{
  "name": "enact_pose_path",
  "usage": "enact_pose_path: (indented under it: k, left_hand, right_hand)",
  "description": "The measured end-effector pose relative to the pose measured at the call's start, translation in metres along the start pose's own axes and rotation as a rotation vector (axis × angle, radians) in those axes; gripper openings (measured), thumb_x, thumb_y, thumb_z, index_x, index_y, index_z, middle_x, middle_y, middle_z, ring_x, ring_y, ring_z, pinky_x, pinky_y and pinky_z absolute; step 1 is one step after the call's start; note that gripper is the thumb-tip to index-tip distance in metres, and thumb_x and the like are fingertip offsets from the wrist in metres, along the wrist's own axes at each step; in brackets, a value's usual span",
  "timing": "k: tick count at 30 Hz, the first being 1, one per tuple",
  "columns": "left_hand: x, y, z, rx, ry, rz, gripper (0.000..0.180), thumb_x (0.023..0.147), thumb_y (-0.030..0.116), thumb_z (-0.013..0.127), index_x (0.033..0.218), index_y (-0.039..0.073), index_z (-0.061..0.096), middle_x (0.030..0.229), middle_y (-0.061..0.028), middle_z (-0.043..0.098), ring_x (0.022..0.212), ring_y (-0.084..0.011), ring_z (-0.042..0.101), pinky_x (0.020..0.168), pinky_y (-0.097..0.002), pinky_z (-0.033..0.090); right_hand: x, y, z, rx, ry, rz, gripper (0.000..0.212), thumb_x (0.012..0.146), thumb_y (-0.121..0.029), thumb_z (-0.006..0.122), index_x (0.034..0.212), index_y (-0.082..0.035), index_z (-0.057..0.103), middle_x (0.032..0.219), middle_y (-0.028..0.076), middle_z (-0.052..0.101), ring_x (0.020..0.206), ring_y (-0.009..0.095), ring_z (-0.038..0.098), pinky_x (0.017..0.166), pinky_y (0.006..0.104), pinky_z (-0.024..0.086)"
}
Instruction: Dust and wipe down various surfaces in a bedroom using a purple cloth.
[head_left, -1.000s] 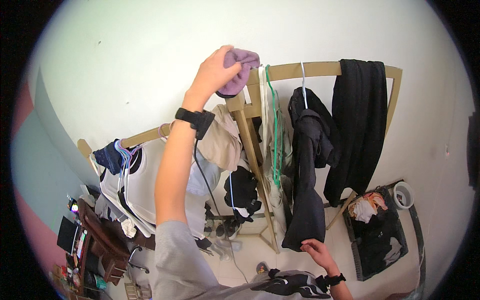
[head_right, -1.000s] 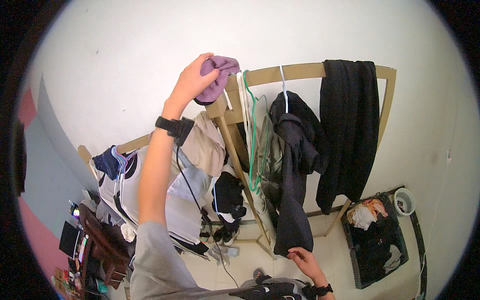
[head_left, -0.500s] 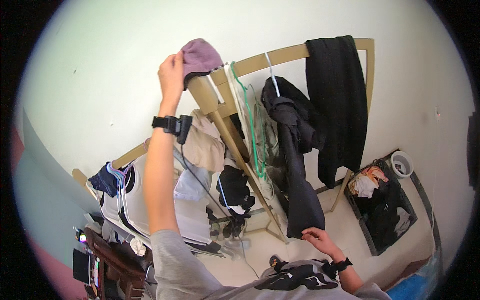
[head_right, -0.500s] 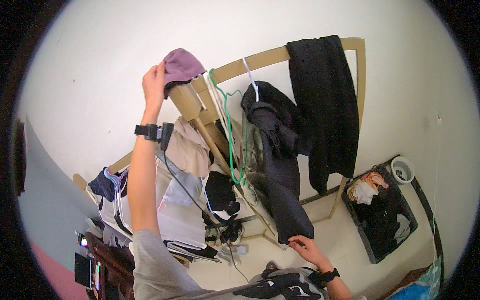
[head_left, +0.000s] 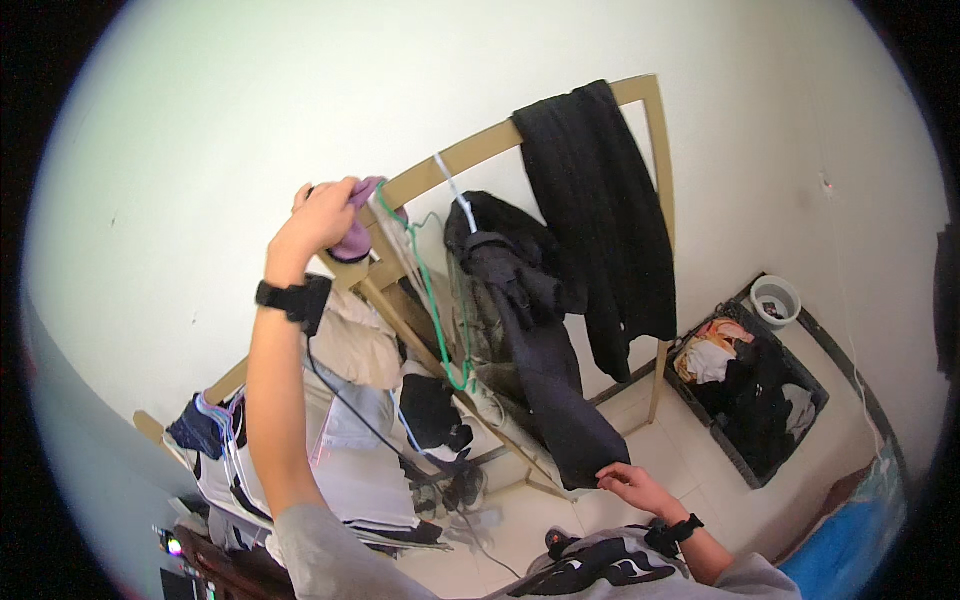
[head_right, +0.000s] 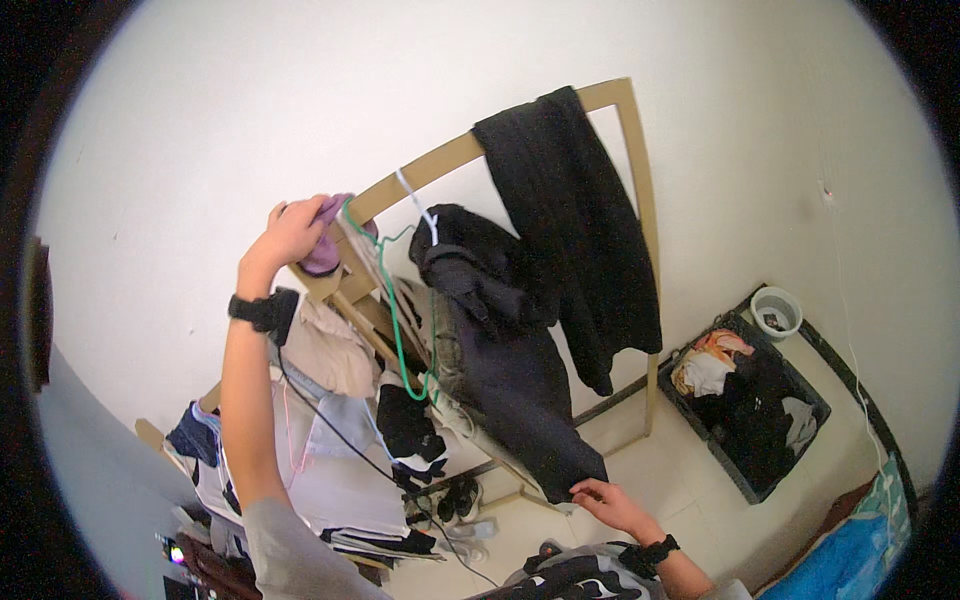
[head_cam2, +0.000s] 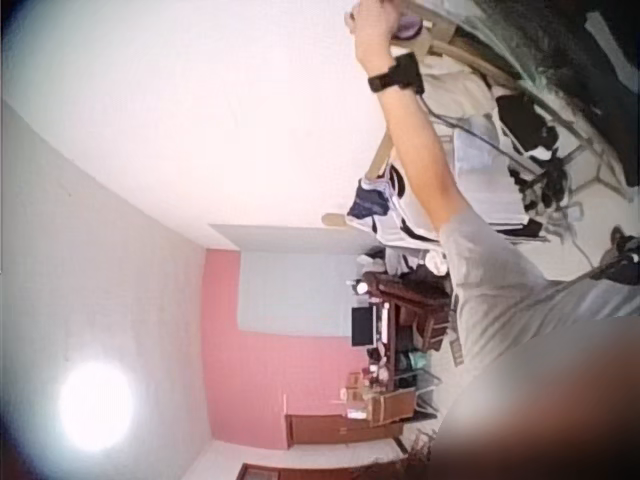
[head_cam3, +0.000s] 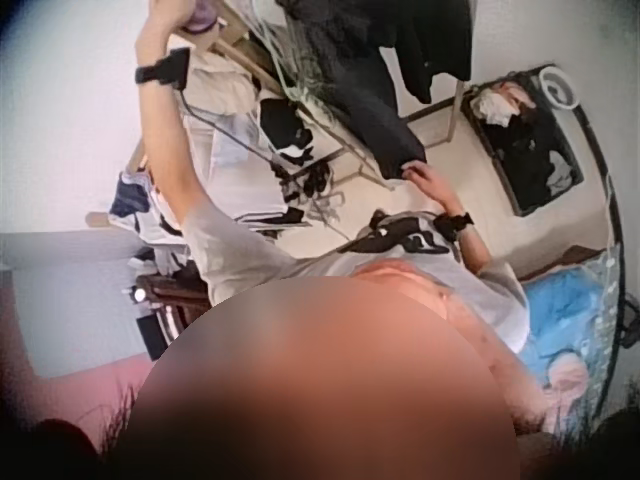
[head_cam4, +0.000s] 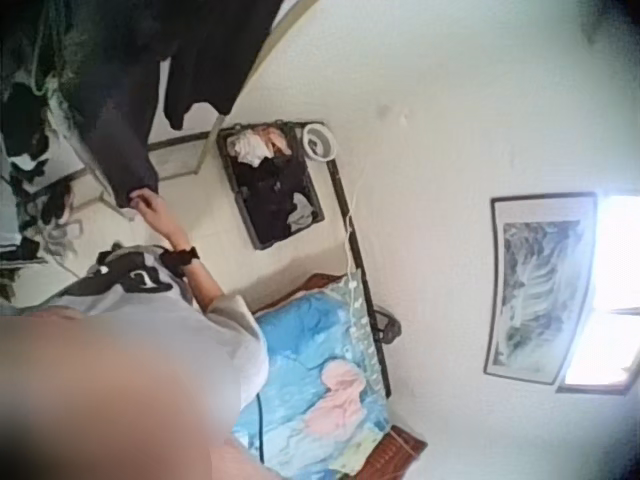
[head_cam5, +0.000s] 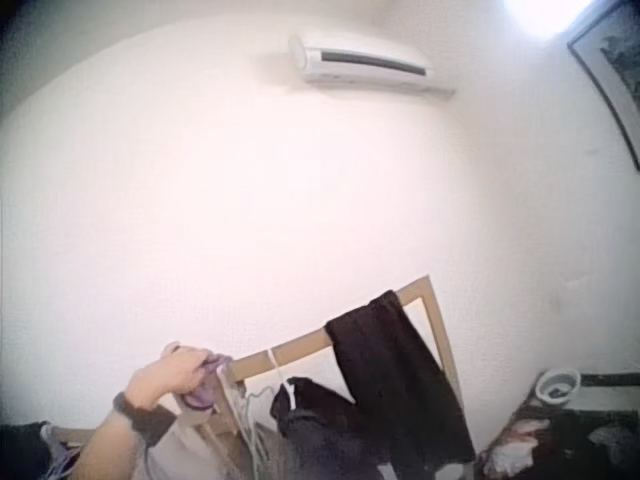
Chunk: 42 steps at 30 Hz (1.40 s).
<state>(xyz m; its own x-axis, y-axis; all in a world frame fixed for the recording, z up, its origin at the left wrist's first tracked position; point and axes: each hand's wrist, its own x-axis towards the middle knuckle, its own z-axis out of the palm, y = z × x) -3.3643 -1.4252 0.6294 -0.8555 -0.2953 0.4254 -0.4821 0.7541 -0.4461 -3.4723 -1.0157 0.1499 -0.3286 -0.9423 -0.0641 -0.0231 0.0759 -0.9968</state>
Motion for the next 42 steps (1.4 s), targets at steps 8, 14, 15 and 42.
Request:
enact_pose_path:
  k: [8, 14, 15, 42]
  left_hand:
    - [0.001, 0.016, 0.003, -0.288, 0.232, -0.085, 0.024, 0.080, 0.016, 0.059, 0.098, 0.002, 0.066, 0.092, -0.0193, 0.066, 0.087, -0.0366, 0.061, 0.078, -0.0404, 0.047]
    - [-0.023, 0.012, 0.009, -0.500, 0.707, -0.267, 0.030, 0.094, 0.013, 0.048, 0.117, -0.004, 0.056, 0.112, -0.0174, 0.062, 0.106, -0.0276, 0.058, 0.093, -0.0345, 0.043]
    - [-0.019, 0.021, 0.011, -0.467, 0.758, -0.310, 0.032, 0.095, 0.015, 0.049, 0.119, -0.004, 0.055, 0.115, -0.0180, 0.061, 0.106, -0.0285, 0.058, 0.093, -0.0348, 0.043]
    - [-0.185, 0.610, 0.127, -1.533, -0.499, 0.142, 0.028, 0.085, 0.007, 0.060, 0.111, -0.002, 0.055, 0.105, -0.0155, 0.057, 0.097, -0.0263, 0.056, 0.089, -0.0339, 0.043]
  right_hand:
    - [-0.004, 0.047, -0.013, 0.060, 0.035, -0.110, 0.023, 0.092, -0.020, 0.055, 0.107, -0.003, 0.061, 0.093, 0.007, 0.068, 0.084, 0.014, 0.061, 0.078, 0.0289, 0.048]
    - [-0.021, 0.022, -0.029, -0.058, 0.012, -0.133, 0.025, 0.093, -0.021, 0.052, 0.109, -0.003, 0.059, 0.090, 0.010, 0.067, 0.083, 0.017, 0.062, 0.076, 0.0311, 0.049]
    - [-0.024, 0.026, -0.033, -0.050, 0.047, -0.118, 0.025, 0.093, -0.021, 0.052, 0.109, -0.003, 0.059, 0.090, 0.010, 0.067, 0.083, 0.017, 0.062, 0.076, 0.0311, 0.049]
    - [-0.158, 0.021, -0.174, 0.346, 0.307, 0.087, 0.050, 0.095, -0.045, 0.048, 0.125, -0.004, 0.050, 0.114, 0.005, 0.055, 0.102, 0.013, 0.050, 0.090, 0.0301, 0.042]
